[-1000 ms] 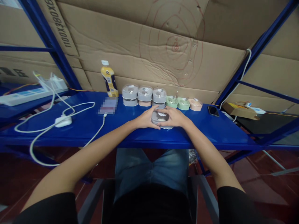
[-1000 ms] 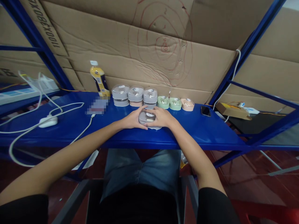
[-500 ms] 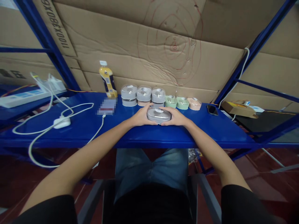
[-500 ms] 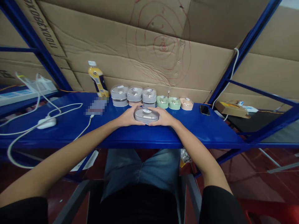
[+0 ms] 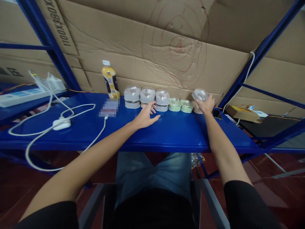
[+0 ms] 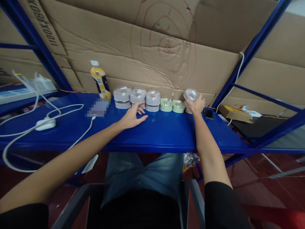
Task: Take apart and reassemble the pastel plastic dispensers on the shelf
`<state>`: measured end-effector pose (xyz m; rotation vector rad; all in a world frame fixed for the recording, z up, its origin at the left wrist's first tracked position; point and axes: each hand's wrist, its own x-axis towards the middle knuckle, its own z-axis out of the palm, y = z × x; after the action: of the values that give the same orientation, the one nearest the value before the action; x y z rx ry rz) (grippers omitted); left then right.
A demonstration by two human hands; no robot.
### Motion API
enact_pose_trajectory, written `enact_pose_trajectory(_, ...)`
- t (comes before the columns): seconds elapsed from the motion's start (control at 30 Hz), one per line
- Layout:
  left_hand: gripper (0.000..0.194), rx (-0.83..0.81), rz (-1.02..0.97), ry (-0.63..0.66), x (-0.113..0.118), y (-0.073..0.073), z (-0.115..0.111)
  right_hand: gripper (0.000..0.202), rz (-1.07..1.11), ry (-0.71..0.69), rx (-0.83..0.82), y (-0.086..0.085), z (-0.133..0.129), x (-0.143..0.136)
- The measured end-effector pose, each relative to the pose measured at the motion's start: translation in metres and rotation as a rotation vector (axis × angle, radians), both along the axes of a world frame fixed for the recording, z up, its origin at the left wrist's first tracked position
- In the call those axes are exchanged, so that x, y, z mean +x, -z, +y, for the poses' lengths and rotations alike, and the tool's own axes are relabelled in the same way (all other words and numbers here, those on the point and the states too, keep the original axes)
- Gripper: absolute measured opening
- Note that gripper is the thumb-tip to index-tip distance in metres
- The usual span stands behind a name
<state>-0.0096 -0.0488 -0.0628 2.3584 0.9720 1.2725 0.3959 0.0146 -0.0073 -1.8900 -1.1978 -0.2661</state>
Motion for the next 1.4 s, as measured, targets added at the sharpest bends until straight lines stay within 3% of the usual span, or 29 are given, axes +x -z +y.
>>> enact_pose_trajectory(0.13,0.07,-0.014,0.032,-0.003,0.0,-0.001,0.0,0.097,0.0,0.081,-0.106,0.016,0.009,0.009)
enact_pose_trajectory(0.27,0.069,-0.04,0.04,-0.008,-0.001,0.001,0.002,0.103,-0.012,0.032,-0.126,0.026,0.012,0.014)
enact_pose_trajectory(0.37,0.07,-0.058,0.054,-0.006,-0.002,0.002,0.004,0.109,-0.011,0.012,-0.137,0.024,0.011,0.014)
enact_pose_trajectory(0.5,0.07,-0.059,0.066,-0.003,-0.002,0.002,0.006,0.091,-0.133,0.054,-0.035,0.014,0.0,-0.004)
enact_pose_trajectory(0.57,0.068,-0.054,0.075,-0.004,-0.002,0.002,0.006,0.084,-0.31,-0.065,0.021,0.01,-0.008,-0.027)
enact_pose_trajectory(0.7,0.064,-0.05,0.1,-0.002,-0.001,0.003,0.006,0.087,-0.592,-0.466,-0.066,0.008,-0.015,-0.092)
enact_pose_trajectory(0.8,0.062,-0.043,0.091,-0.003,-0.002,0.003,0.006,0.099,-0.619,-0.56,-0.13,0.012,-0.01,-0.127)
enact_pose_trajectory(0.9,0.06,-0.045,0.087,-0.002,-0.002,0.004,0.008,0.103,-0.597,-0.553,-0.223,0.02,-0.003,-0.133)
enact_pose_trajectory(1.07,0.06,-0.061,0.095,0.007,-0.002,0.004,0.009,0.086,-0.626,-0.619,-0.374,0.027,-0.011,-0.116)
enact_pose_trajectory(1.3,0.057,-0.079,0.108,-0.011,-0.002,0.001,0.006,0.06,-0.655,-0.497,-0.371,-0.001,-0.063,-0.13)
enact_pose_trajectory(1.4,0.06,-0.064,0.107,0.006,-0.002,0.0,0.004,0.07,-0.559,-0.378,-0.392,-0.01,-0.084,-0.142)
